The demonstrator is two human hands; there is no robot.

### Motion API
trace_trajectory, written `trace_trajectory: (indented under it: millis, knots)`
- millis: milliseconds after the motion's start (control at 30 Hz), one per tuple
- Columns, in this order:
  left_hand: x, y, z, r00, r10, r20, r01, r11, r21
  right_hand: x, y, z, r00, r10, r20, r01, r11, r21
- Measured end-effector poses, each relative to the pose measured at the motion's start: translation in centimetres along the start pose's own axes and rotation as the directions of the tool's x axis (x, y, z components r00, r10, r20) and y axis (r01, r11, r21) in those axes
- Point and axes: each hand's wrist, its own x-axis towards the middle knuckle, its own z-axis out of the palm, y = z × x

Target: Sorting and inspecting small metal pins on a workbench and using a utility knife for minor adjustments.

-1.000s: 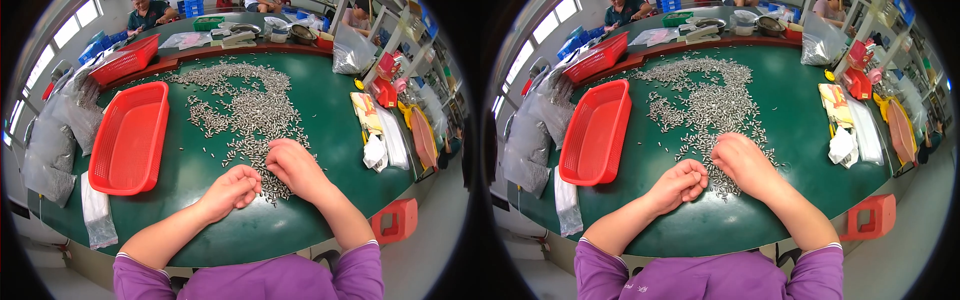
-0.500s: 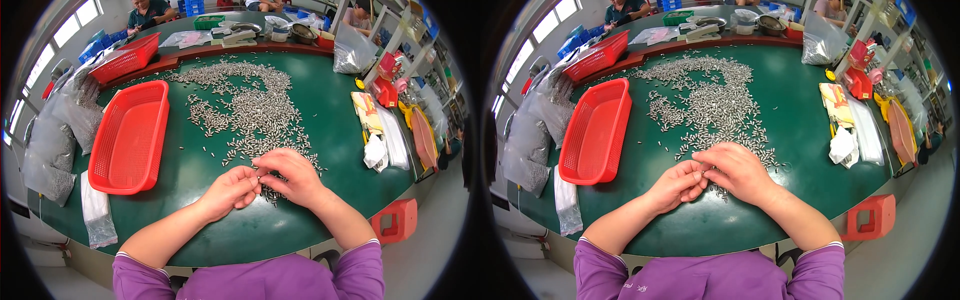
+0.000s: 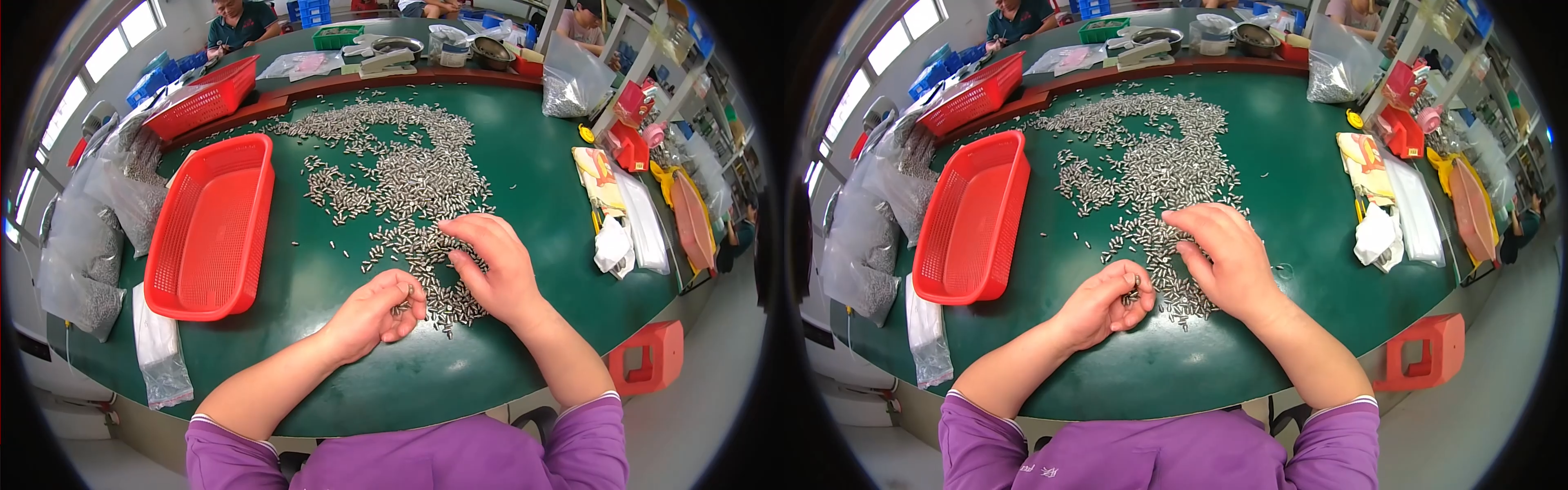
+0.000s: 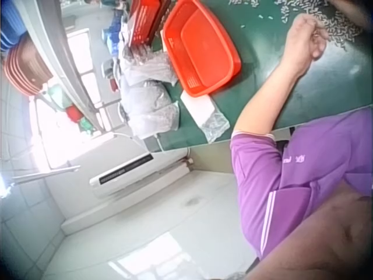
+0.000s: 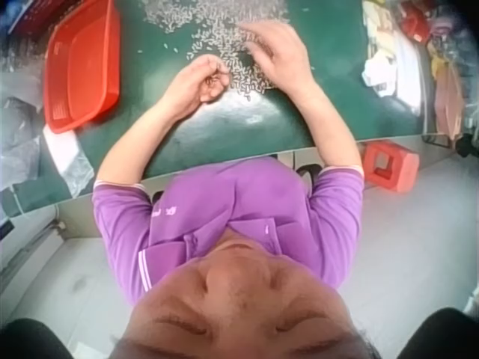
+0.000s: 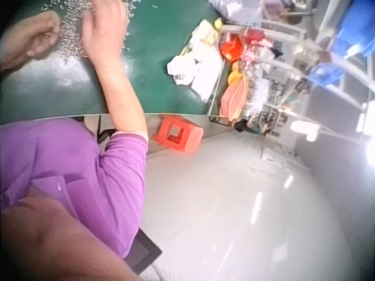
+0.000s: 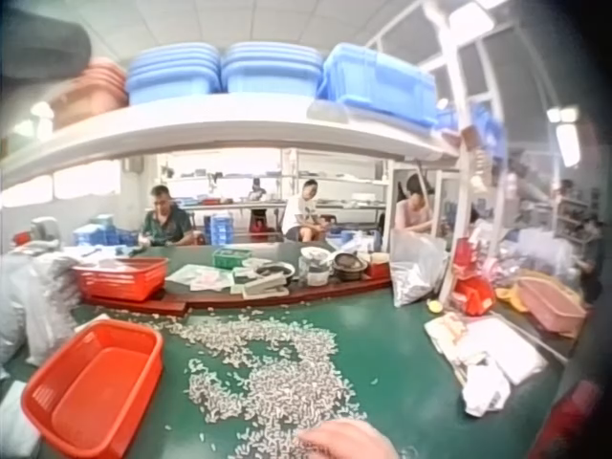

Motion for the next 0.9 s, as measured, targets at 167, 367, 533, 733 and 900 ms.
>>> trace_trajectory:
  millis: [167, 367, 533, 733, 900]
  knots:
    - [-0.2, 0.1, -0.2, 1.0, 0.014, 0.024, -0.014, 1.0, -0.019, -0.6, 0.4, 0.0, 0.977, 0.202, 0.065, -0.189, 0.968, -0.165]
    - [0.0, -0.1, -0.6, 0.997, 0.028, 0.066, -0.024, 0.998, -0.059, -1.0, 0.6, 0.0, 0.963, 0.196, 0.184, -0.154, 0.964, -0.218]
    - [0.0, 0.0, -0.5, 0.999, 0.009, 0.031, -0.008, 0.999, -0.037, -0.8, 0.7, 0.3, 0.974, 0.107, 0.2, -0.064, 0.976, -0.209]
    - [0.0, 0.0, -0.3, 1.0, 0.008, 0.03, -0.008, 1.0, 0.0, -0.6, -0.6, 0.7, 0.978, 0.051, 0.202, -0.063, 0.996, 0.057]
    - [0.0, -0.2, -0.3, 1.0, 0.011, 0.02, -0.012, 1.0, 0.024, -0.4, -1.0, 0.7, 0.971, -0.071, 0.228, 0.029, 0.983, 0.183]
